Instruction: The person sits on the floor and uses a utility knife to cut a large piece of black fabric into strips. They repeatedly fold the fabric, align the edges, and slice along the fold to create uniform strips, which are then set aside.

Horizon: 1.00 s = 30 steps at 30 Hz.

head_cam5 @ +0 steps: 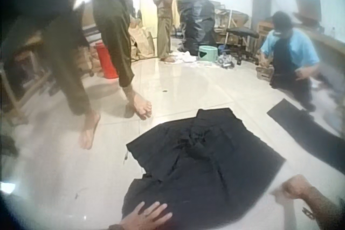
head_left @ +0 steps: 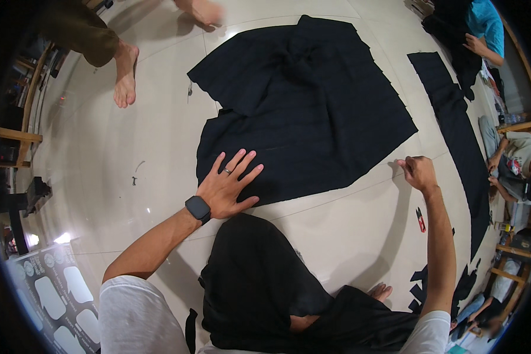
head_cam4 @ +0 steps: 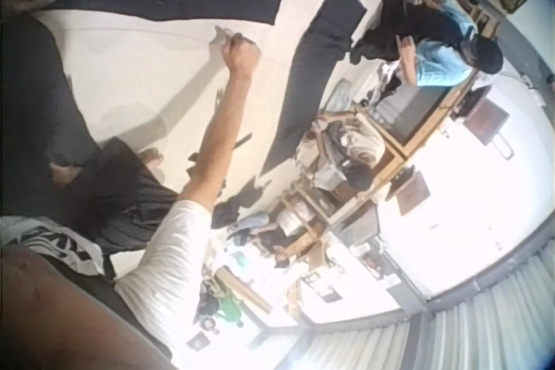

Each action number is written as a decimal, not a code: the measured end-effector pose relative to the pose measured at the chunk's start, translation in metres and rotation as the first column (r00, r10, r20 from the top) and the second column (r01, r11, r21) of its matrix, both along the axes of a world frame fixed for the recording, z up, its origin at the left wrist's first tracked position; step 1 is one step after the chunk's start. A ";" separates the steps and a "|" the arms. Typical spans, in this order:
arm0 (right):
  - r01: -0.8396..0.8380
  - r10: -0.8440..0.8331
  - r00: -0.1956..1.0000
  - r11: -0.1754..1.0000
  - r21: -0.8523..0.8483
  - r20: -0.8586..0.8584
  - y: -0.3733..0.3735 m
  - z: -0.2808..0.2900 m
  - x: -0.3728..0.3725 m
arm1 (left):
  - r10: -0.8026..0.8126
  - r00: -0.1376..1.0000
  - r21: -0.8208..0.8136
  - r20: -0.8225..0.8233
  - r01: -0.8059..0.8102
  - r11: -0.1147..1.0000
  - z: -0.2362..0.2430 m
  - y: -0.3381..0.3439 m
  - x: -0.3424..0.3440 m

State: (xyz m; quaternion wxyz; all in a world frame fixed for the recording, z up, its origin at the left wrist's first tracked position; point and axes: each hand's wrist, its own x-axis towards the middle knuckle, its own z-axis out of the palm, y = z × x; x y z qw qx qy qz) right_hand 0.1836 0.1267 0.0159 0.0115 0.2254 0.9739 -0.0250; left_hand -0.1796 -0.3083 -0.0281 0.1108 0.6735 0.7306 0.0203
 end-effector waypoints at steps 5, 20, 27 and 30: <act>0.155 -0.151 0.986 0.986 -0.055 0.064 -0.006 0.006 0.021 | 0.009 0.999 -0.006 0.037 -0.009 1.000 -0.003 0.000 -0.001; -0.070 -0.071 0.852 0.966 -0.248 -0.519 -0.131 0.027 -0.129 | 0.003 1.000 -0.005 -0.021 -0.003 1.000 0.007 0.006 0.008; 0.045 0.025 0.988 0.892 -0.451 0.149 -0.147 0.023 -0.094 | 0.028 0.999 0.006 -0.024 -0.028 1.000 0.011 0.003 0.006; 0.216 -0.173 0.976 0.843 -0.492 0.132 -0.153 0.021 -0.103 | 0.021 0.999 0.018 -0.032 -0.020 1.000 0.007 0.004 0.007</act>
